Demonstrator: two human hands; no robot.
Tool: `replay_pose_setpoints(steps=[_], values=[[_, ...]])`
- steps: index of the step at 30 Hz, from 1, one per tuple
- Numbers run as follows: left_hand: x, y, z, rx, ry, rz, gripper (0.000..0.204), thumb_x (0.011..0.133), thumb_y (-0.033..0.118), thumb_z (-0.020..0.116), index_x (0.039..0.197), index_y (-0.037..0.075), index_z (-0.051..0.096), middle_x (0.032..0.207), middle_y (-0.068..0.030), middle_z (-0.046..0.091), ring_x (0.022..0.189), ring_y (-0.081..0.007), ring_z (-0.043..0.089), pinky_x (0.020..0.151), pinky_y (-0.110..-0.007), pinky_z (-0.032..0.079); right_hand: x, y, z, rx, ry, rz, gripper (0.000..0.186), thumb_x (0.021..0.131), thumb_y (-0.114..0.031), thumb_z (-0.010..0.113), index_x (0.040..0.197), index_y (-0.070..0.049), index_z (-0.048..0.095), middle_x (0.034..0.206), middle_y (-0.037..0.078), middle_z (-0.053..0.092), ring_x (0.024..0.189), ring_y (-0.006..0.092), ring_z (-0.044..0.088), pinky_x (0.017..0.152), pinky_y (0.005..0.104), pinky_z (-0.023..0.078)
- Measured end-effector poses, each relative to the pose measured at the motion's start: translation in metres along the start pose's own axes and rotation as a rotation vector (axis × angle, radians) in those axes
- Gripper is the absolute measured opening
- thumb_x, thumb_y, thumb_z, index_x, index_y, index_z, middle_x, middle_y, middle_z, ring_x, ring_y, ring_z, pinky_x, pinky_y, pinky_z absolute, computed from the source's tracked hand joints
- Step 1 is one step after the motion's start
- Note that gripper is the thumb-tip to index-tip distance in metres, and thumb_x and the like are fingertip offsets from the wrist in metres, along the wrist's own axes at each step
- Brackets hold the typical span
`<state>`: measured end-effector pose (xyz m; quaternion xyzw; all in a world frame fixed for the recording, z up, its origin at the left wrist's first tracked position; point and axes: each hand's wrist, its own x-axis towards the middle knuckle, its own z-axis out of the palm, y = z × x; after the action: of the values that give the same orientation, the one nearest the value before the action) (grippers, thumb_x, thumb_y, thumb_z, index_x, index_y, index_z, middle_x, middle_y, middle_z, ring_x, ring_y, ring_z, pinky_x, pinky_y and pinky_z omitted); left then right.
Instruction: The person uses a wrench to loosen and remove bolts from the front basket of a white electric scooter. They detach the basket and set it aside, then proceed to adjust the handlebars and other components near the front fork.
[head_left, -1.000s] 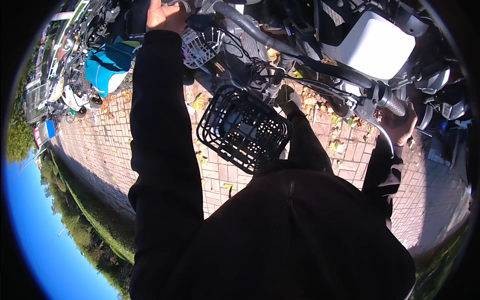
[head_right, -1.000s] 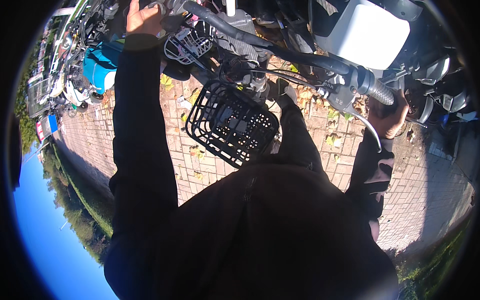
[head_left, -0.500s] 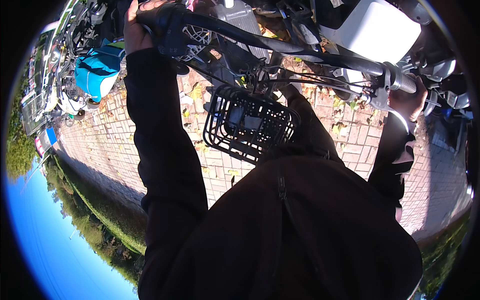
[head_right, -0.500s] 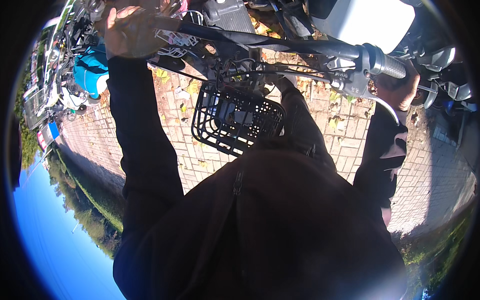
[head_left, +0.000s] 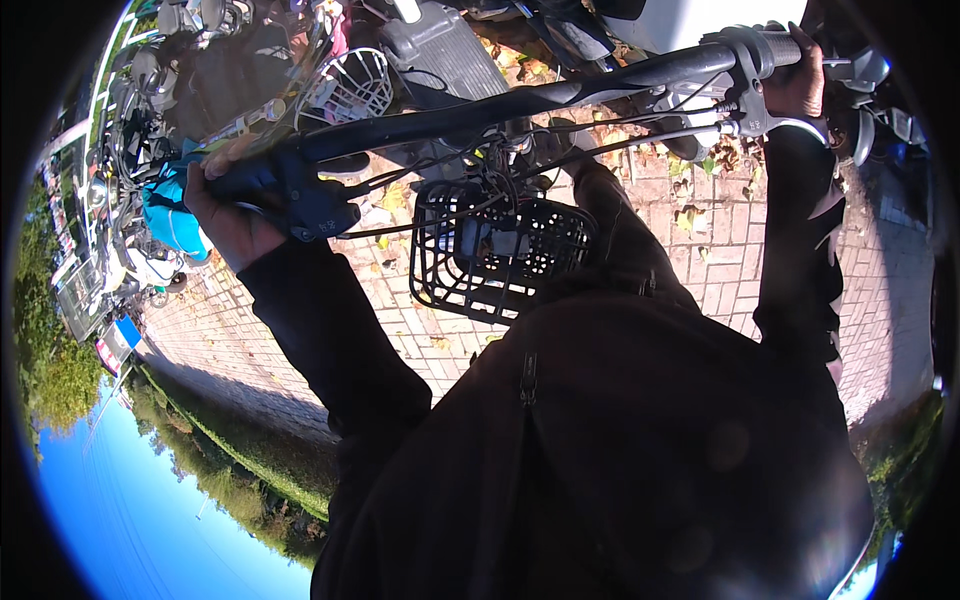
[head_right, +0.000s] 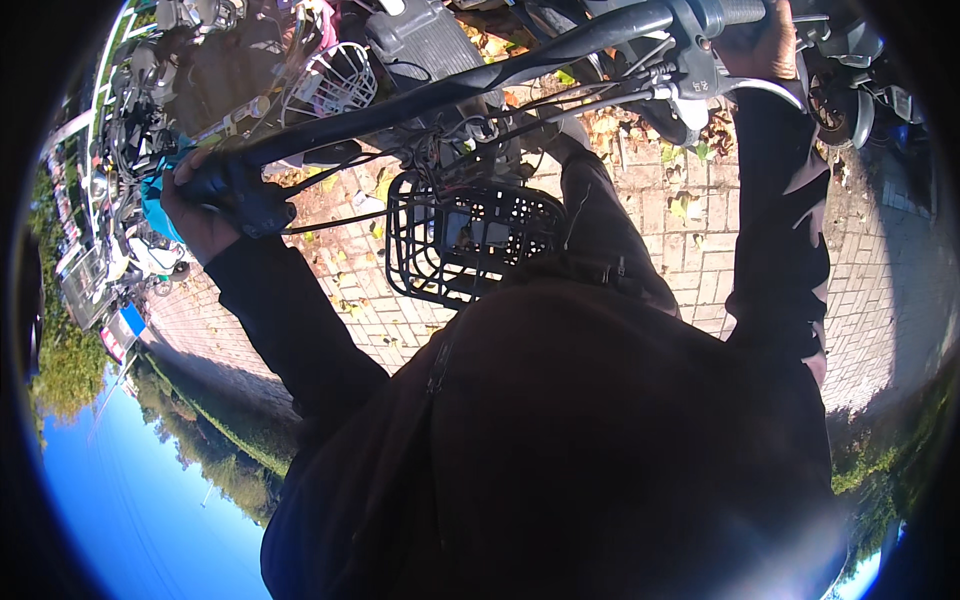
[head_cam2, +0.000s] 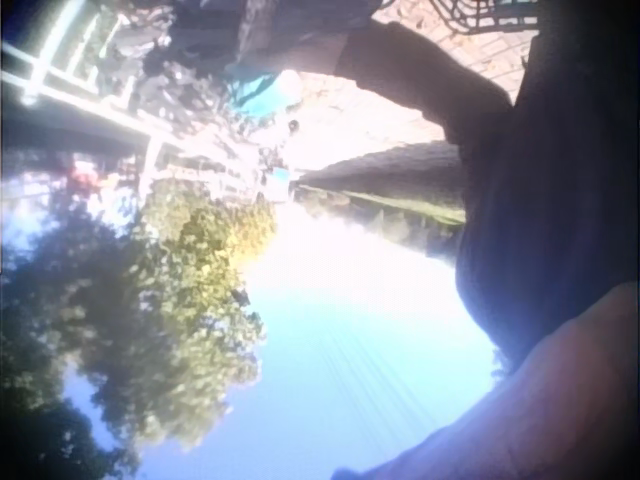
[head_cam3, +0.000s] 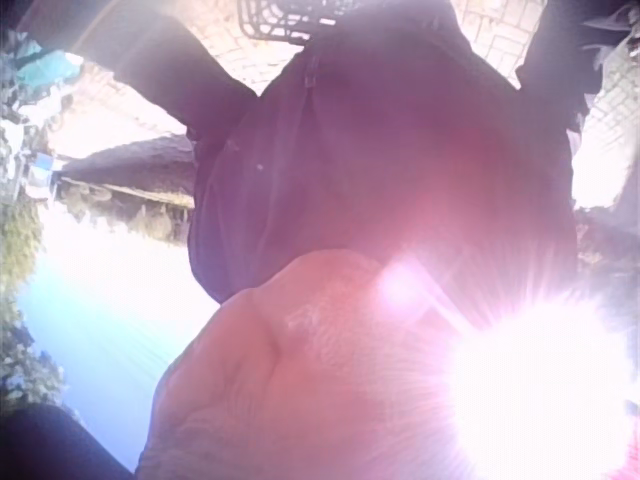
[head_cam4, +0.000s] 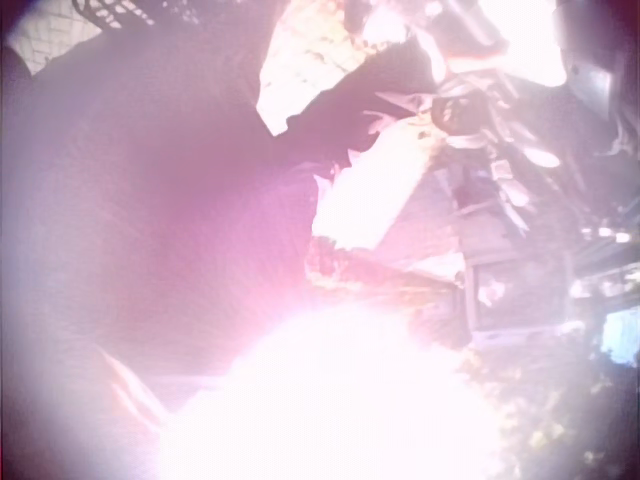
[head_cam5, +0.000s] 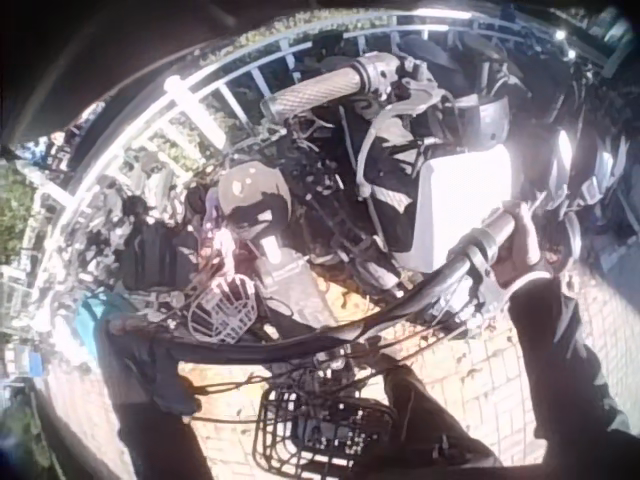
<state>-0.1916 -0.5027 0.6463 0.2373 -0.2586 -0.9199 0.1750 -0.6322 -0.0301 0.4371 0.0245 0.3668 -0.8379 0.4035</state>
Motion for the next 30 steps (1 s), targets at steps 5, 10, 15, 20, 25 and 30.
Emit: replay_pose_setpoints(steps=[5,10,15,20,25,30], values=[[0.005,0.001,-0.005,-0.159,0.024,0.062,0.02,0.089,0.02,0.068,0.076,0.013,0.054,0.079,-0.0011,0.059,0.092,-0.0209,0.057,0.097,-0.04,0.044,-0.011,0.003,0.02,0.134,-0.048,0.044,0.039,0.093,-0.034,0.06,0.112,-0.001,0.065,0.109,0.015,0.07,0.107,0.0302,0.065,0.1,0.0435,0.05],[0.066,0.039,-0.038,0.099,-0.038,-0.035,0.024,0.097,0.028,0.058,0.081,0.01,0.057,0.088,-0.0051,0.063,0.093,-0.0232,0.061,0.099,-0.042,0.046,-0.087,0.02,0.045,0.051,0.049,-0.068,0.031,0.095,-0.032,0.059,0.106,-0.003,0.064,0.098,0.009,0.07,0.095,0.024,0.067,0.089,0.0403,0.052],[0.124,0.044,-0.051,0.888,0.322,0.264,0.054,0.102,0.043,0.044,0.121,-0.005,0.059,0.118,-0.0184,0.067,0.108,-0.0306,0.064,0.102,-0.044,0.047,-0.126,0.043,0.09,-0.039,0.27,-0.31,0.037,0.097,-0.033,0.057,0.099,0.002,0.065,0.086,0.01,0.068,0.082,0.0197,0.065,0.083,0.036,0.052],[0.167,0.059,-0.069,0.192,-0.543,-0.204,0.059,0.105,0.037,0.027,0.125,-0.011,0.054,0.123,-0.018,0.063,0.12,-0.0267,0.056,0.113,-0.042,0.036,-0.139,0.048,0.1,-0.04,0.521,-0.352,0.036,0.094,-0.033,0.06,0.098,0.002,0.067,0.078,0.006,0.066,0.076,0.0184,0.064,0.074,0.0328,0.053],[0.16,0.078,-0.097,1.196,-0.198,0.339,0.056,0.105,0.04,0.036,0.124,-0.011,0.05,0.125,-0.0235,0.062,0.112,-0.0295,0.061,0.107,-0.041,0.042,-0.16,0.051,0.106,-0.023,0.351,-0.339,0.039,0.094,-0.037,0.057,0.1,0.0,0.069,0.095,0.013,0.071,0.096,0.0284,0.068,0.095,0.0458,0.051],[0.147,0.083,-0.095,1.132,0.082,0.266,0.052,0.098,0.037,0.052,0.12,-0.01,0.058,0.113,-0.0205,0.067,0.102,-0.0284,0.064,0.092,-0.042,0.048,-0.134,0.037,0.09,-0.185,0.709,-0.397,0.036,0.093,-0.032,0.059,0.105,0.001,0.067,0.097,0.013,0.069,0.096,0.0284,0.068,0.093,0.0444,0.053]])
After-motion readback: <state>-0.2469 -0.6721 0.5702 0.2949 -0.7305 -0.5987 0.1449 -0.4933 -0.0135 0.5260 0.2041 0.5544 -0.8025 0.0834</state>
